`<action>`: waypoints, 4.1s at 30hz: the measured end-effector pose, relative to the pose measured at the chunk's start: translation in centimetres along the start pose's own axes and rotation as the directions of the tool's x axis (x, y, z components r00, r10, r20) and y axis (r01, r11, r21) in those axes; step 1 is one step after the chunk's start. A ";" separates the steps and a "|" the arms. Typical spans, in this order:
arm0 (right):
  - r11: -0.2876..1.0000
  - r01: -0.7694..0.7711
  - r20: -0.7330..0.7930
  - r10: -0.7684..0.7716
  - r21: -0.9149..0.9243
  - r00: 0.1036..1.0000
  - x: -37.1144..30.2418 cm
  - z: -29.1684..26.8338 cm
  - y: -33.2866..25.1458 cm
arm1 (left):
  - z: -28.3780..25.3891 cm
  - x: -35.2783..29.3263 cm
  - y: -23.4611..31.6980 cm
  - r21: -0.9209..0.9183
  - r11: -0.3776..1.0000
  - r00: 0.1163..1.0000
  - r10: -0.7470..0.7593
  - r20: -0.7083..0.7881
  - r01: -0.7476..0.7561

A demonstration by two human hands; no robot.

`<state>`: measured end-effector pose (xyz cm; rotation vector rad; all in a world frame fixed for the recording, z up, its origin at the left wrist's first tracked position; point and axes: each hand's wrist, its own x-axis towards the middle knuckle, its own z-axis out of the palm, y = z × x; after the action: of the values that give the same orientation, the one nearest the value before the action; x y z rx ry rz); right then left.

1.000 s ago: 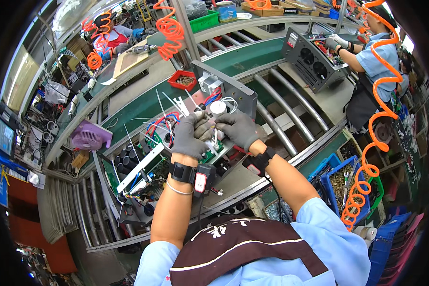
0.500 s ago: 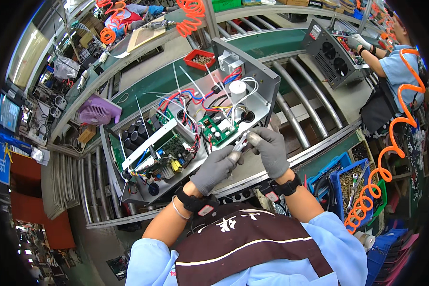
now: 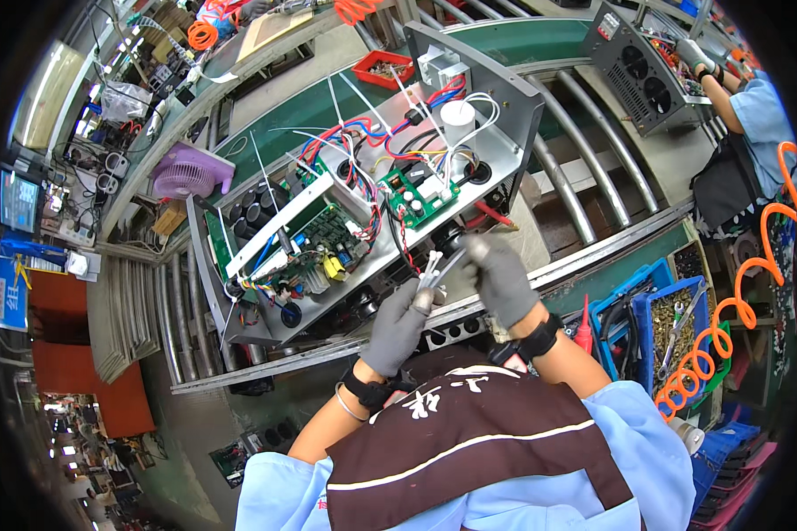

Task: Assembling and wiring internal components of a large power inverter on an industrial production line.

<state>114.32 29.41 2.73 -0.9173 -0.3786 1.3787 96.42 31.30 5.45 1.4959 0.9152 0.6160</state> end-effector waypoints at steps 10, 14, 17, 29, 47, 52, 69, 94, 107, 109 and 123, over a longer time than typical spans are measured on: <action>0.816 0.184 0.174 -0.104 -0.548 0.979 2.1 0.3 -1.1 | -2.7 -0.2 -0.1 0.733 0.675 0.869 0.311 -0.385 0.084; 0.340 0.567 0.419 -0.418 -0.751 0.806 2.3 2.0 0.8 | -2.6 0.0 -0.2 0.907 0.378 0.902 0.301 -0.310 0.185; 0.131 0.564 0.476 -0.401 -0.815 0.783 2.3 3.4 1.5 | -2.0 -0.3 -0.2 0.906 0.330 0.908 0.229 -0.350 0.266; 0.853 0.168 0.094 -0.140 -0.495 0.986 0.9 2.8 4.6 | -2.9 0.3 -1.1 0.874 0.366 0.847 0.304 -0.436 0.319; 0.875 -0.137 0.184 0.247 -0.463 0.952 -0.6 5.2 5.1 | -5.0 1.4 1.3 0.339 0.935 0.943 0.012 -0.331 0.107; 0.865 0.023 0.216 0.099 -0.501 0.971 -0.8 5.2 5.4 | -3.8 3.7 0.9 0.469 0.880 0.951 0.074 -0.299 0.079; 0.599 0.405 0.341 -0.225 -0.691 0.913 0.2 0.9 1.1 | -4.3 4.4 0.0 0.144 0.973 0.969 -0.152 -0.193 0.182; 0.818 0.071 0.188 0.046 -0.571 0.981 2.4 4.7 0.3 | -1.9 2.9 1.3 -0.502 0.837 0.847 -0.416 -0.331 0.215; 0.887 0.112 0.275 0.017 -0.448 0.961 2.9 4.8 1.8 | -2.8 2.5 0.2 -0.559 0.806 0.950 -0.297 -0.097 0.195; 0.903 0.130 0.240 -0.031 -0.410 0.970 2.8 5.1 1.9 | -2.6 2.5 0.4 -0.580 0.780 0.888 -0.415 -0.199 0.234; 0.440 0.560 0.347 -0.475 -0.703 0.809 2.4 4.0 3.4 | -1.2 2.8 1.1 -0.553 0.831 0.852 -0.336 -0.401 0.067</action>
<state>109.66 32.77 1.99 -1.2908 -1.3219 0.6168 97.14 34.30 6.35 0.7362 1.1605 1.0126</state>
